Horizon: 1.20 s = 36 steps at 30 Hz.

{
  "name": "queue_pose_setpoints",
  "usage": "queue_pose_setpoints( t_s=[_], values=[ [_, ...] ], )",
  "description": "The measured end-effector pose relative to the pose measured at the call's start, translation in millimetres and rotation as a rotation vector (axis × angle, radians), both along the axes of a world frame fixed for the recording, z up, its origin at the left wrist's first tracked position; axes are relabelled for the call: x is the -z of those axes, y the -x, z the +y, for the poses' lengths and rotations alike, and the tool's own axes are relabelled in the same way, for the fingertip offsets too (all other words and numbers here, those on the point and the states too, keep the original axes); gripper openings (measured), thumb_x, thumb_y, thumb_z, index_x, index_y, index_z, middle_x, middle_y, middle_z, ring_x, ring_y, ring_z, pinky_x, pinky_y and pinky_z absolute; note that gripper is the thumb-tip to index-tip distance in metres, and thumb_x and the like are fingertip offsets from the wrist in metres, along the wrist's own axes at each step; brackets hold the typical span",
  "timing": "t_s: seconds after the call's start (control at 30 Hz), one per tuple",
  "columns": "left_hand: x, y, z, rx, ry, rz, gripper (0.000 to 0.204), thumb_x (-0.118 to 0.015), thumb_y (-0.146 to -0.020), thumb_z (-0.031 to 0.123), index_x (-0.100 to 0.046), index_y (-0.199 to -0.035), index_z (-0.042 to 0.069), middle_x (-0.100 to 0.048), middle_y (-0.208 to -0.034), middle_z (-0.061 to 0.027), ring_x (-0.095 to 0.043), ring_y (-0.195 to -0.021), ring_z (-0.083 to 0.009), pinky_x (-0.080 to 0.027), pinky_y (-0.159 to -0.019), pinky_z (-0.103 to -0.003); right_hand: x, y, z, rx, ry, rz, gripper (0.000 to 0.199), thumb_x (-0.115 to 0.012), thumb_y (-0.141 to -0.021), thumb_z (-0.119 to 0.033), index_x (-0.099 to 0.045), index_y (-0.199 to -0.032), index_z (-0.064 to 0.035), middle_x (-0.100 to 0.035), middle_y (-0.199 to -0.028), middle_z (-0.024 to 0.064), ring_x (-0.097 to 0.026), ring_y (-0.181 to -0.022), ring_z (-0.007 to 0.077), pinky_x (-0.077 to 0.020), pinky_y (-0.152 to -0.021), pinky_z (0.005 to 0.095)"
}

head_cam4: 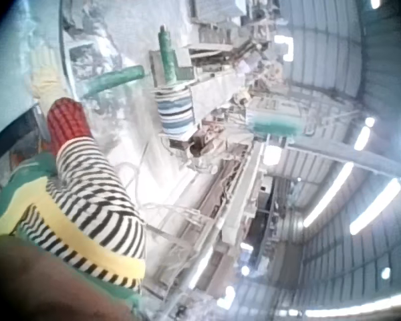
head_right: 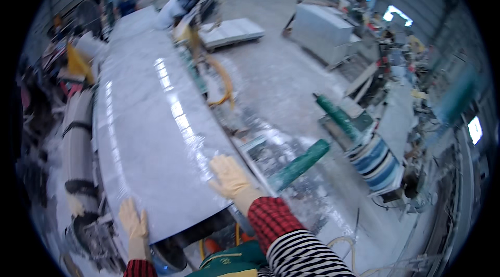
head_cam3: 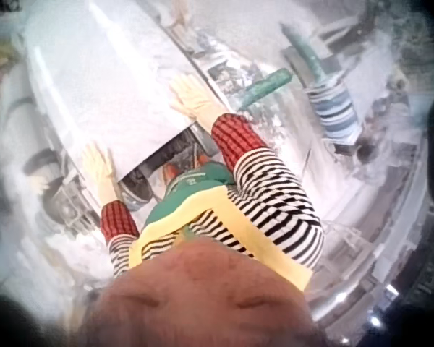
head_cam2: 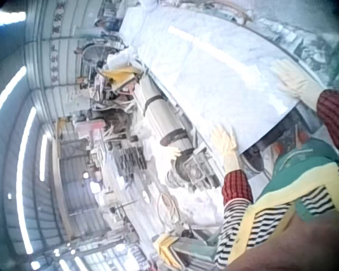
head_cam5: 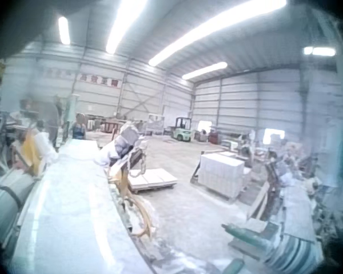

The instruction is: The person puts on gloves and positions a large stone slab on a conveyor machine. They operate the machine controls to cut the slab and then remove the cut pieces from the conveyor. The person repeats this process with additional slabs.

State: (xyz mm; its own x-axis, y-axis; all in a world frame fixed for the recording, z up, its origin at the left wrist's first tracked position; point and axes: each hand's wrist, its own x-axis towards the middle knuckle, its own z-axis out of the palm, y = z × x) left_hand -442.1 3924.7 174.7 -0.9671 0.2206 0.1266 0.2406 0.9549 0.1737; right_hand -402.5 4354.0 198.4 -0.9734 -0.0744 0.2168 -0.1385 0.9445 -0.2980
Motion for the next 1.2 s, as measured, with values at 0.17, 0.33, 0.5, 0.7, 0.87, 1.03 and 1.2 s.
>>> queue_pose_setpoints(
  t_s=[0.17,0.33,0.5,0.7,0.87,1.03,1.2],
  values=[
    [13,-3,-8,-0.01,0.062,0.038,0.07,-0.056,-0.098,0.034,-0.035,-0.155,0.001,-0.031,-0.16,-0.028,-0.027,-0.148,-0.0476,-0.018,-0.121,-0.057,-5,-2,-2,-0.012,-0.04,-0.041,0.067,-0.053,-0.097,-0.044,-0.043,-0.149,-0.002,-0.043,-0.154,0.0193,-0.036,-0.145,0.0361,-0.022,-0.123,0.0458],
    [21,2,-13,0.011,-0.003,0.107,0.069,-0.056,-0.096,0.032,-0.037,-0.153,-0.002,-0.033,-0.159,-0.0284,-0.029,-0.146,-0.0492,-0.02,-0.12,-0.058,11,-4,-2,-0.003,-0.029,0.031,0.066,-0.053,-0.097,-0.045,-0.044,-0.147,-0.0023,-0.043,-0.153,0.0199,-0.036,-0.144,0.0364,-0.0231,-0.123,0.0469],
    [17,0,-13,0.043,0.053,0.089,0.066,-0.055,-0.097,0.029,-0.038,-0.151,-0.004,-0.035,-0.157,-0.0287,-0.03,-0.145,-0.0496,-0.021,-0.119,-0.058,4,-2,-3,-0.016,-0.039,-0.027,0.062,-0.052,-0.098,-0.043,-0.045,-0.145,-0.0023,-0.044,-0.152,0.0185,-0.037,-0.144,0.0354,-0.0235,-0.122,0.0451],
    [-58,-10,27,0.078,0.155,0.141,0.051,-0.042,-0.106,0.037,-0.051,-0.144,0.005,-0.041,-0.155,-0.0223,-0.041,-0.141,-0.0364,-0.03,-0.118,-0.049,1,-4,-1,-0.012,-0.003,-0.014,0.056,-0.055,-0.096,-0.041,-0.047,-0.138,-0.0039,-0.048,-0.143,0.0177,-0.04,-0.138,0.0345,-0.0274,-0.118,0.0447],
    [-64,-16,27,0.004,0.118,-0.059,0.063,-0.036,-0.107,0.044,-0.038,-0.155,0.003,-0.03,-0.164,-0.0225,-0.024,-0.153,-0.0373,-0.014,-0.125,-0.05,-5,-3,-1,-0.025,0.007,-0.011,0.057,-0.056,-0.095,-0.04,-0.046,-0.139,-0.004,-0.048,-0.144,0.018,-0.04,-0.138,0.0347,-0.0275,-0.117,0.0444],
    [-53,-11,21,0.001,0.143,-0.098,0.065,-0.037,-0.107,0.046,-0.038,-0.156,0.003,-0.032,-0.163,-0.0223,-0.024,-0.153,-0.037,-0.013,-0.126,-0.05,10,-3,1,-0.021,0.022,0.024,0.057,-0.056,-0.095,-0.04,-0.047,-0.138,-0.0035,-0.048,-0.144,0.0182,-0.04,-0.138,0.035,-0.0281,-0.117,0.0442],
    [-46,-10,19,-0.01,0.187,-0.081,0.065,-0.037,-0.107,0.047,-0.04,-0.155,0.003,-0.036,-0.161,-0.0224,-0.027,-0.152,-0.0372,-0.014,-0.125,-0.05,3,-5,0,-0.042,0.035,0.143,0.053,-0.059,-0.093,-0.038,-0.05,-0.132,-0.0024,-0.051,-0.136,0.0182,-0.045,-0.129,0.0358,-0.0335,-0.111,0.043]
  ],
)
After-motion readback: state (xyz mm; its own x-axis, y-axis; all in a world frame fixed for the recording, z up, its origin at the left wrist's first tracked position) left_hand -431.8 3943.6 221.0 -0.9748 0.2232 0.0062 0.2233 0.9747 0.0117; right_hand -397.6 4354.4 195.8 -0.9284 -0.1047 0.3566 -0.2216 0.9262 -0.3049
